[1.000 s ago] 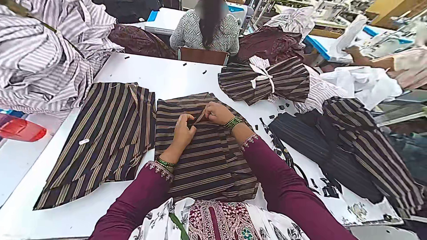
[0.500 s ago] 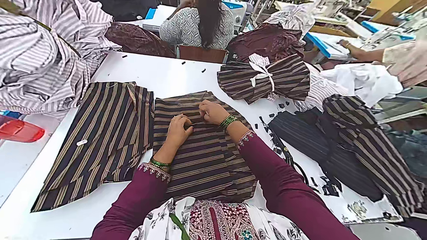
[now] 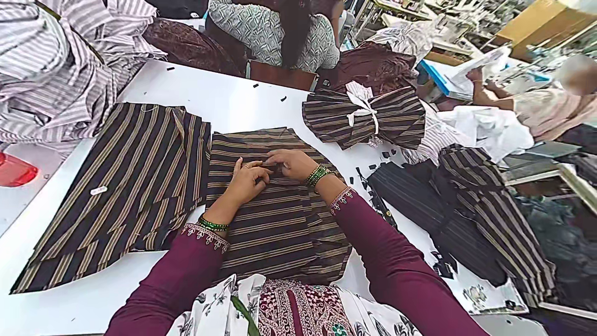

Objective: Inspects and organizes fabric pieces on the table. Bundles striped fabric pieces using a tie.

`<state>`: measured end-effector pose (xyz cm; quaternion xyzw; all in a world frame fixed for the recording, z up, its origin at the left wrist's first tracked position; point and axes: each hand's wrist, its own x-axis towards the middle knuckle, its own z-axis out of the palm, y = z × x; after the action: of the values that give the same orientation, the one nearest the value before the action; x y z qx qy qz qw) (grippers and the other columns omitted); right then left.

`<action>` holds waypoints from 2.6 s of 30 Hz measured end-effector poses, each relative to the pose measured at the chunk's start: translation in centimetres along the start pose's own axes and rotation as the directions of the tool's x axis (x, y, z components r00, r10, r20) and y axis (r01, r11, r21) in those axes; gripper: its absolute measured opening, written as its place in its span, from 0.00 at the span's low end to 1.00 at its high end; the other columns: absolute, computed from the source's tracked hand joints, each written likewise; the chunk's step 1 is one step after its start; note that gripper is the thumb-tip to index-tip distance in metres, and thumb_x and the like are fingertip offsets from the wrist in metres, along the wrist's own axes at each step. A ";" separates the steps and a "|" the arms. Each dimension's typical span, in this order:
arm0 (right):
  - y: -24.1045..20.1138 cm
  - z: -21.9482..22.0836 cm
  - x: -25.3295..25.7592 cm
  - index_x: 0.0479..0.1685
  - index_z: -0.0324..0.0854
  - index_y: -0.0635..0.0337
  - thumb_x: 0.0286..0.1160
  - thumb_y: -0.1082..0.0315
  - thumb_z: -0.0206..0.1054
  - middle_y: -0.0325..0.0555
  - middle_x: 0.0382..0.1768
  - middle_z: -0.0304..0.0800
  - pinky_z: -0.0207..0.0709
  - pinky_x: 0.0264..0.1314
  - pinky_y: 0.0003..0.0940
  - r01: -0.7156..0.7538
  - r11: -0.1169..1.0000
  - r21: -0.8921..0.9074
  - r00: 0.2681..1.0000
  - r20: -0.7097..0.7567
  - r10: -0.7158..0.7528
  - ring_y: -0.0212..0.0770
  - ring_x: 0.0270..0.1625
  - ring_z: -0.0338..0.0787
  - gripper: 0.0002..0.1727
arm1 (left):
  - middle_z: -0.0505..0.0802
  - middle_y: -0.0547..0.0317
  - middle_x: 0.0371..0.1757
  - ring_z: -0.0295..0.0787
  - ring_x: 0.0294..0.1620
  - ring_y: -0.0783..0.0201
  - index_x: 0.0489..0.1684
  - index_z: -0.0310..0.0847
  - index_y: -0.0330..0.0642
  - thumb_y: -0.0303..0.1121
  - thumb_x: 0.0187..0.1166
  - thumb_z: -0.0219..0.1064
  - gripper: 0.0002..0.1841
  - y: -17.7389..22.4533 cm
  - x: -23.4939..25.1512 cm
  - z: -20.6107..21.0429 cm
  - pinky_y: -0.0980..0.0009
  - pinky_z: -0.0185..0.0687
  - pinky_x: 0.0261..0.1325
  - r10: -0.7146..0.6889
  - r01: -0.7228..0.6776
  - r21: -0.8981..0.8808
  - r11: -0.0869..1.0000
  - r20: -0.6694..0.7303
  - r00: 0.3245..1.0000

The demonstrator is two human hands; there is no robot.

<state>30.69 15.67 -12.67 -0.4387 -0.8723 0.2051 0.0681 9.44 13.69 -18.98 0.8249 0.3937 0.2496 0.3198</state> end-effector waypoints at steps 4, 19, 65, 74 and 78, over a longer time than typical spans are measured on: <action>0.4 0.3 -0.5 0.52 0.92 0.63 0.80 0.76 0.60 0.59 0.53 0.91 0.77 0.66 0.59 -0.084 0.991 -0.101 0.989 0.116 0.096 0.59 0.61 0.89 0.14 | 0.93 0.55 0.65 0.74 0.84 0.50 0.53 0.91 0.40 0.26 0.78 0.60 0.14 0.2 0.0 -0.2 0.31 0.30 0.90 -0.025 0.025 -0.014 1.000 -0.002 1.000; 4.4 3.6 -6.5 0.36 0.96 0.64 0.73 0.81 0.63 0.58 0.49 0.95 0.82 0.62 0.58 -0.121 0.990 0.071 0.897 -0.420 0.140 0.58 0.56 0.93 0.13 | 0.94 0.58 0.66 0.74 0.84 0.46 0.40 0.94 0.41 0.24 0.79 0.56 0.15 -0.1 -0.1 0.3 0.25 0.33 0.86 0.115 -0.116 0.022 0.993 0.043 0.992; 1.0 0.1 -2.5 0.23 0.78 0.66 0.83 0.56 0.67 0.50 0.27 0.78 0.70 0.44 0.49 -0.630 0.752 0.193 0.776 0.105 0.622 0.45 0.35 0.77 0.23 | 0.37 0.33 0.96 0.24 0.97 0.37 0.94 0.32 0.27 0.69 0.83 0.49 0.56 7.3 -3.2 2.2 0.39 0.21 0.92 -0.318 0.106 0.488 0.866 0.375 0.870; 3.1 -1.0 -4.9 0.60 0.88 0.62 0.72 0.74 0.70 0.57 0.62 0.87 0.76 0.70 0.56 -0.567 0.784 0.251 0.800 -0.060 0.598 0.54 0.65 0.86 0.17 | 0.44 0.36 0.96 0.30 0.97 0.39 0.94 0.40 0.29 0.68 0.80 0.58 0.56 6.7 2.5 1.4 0.40 0.28 0.93 -0.206 -0.092 0.499 0.862 0.509 0.835; 3.8 -0.8 -5.6 0.55 0.89 0.63 0.78 0.72 0.65 0.58 0.64 0.86 0.76 0.71 0.59 -0.651 0.747 0.130 0.743 -0.089 0.663 0.57 0.67 0.85 0.12 | 0.49 0.40 0.96 0.36 0.98 0.42 0.95 0.43 0.33 0.69 0.77 0.61 0.57 6.0 5.6 2.4 0.40 0.30 0.93 -0.094 -0.181 0.428 0.886 0.546 0.832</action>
<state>37.10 13.50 -13.19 -0.7267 -0.6451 0.2263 0.0674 17.16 14.46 -15.34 0.9221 0.3128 -0.0929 0.2081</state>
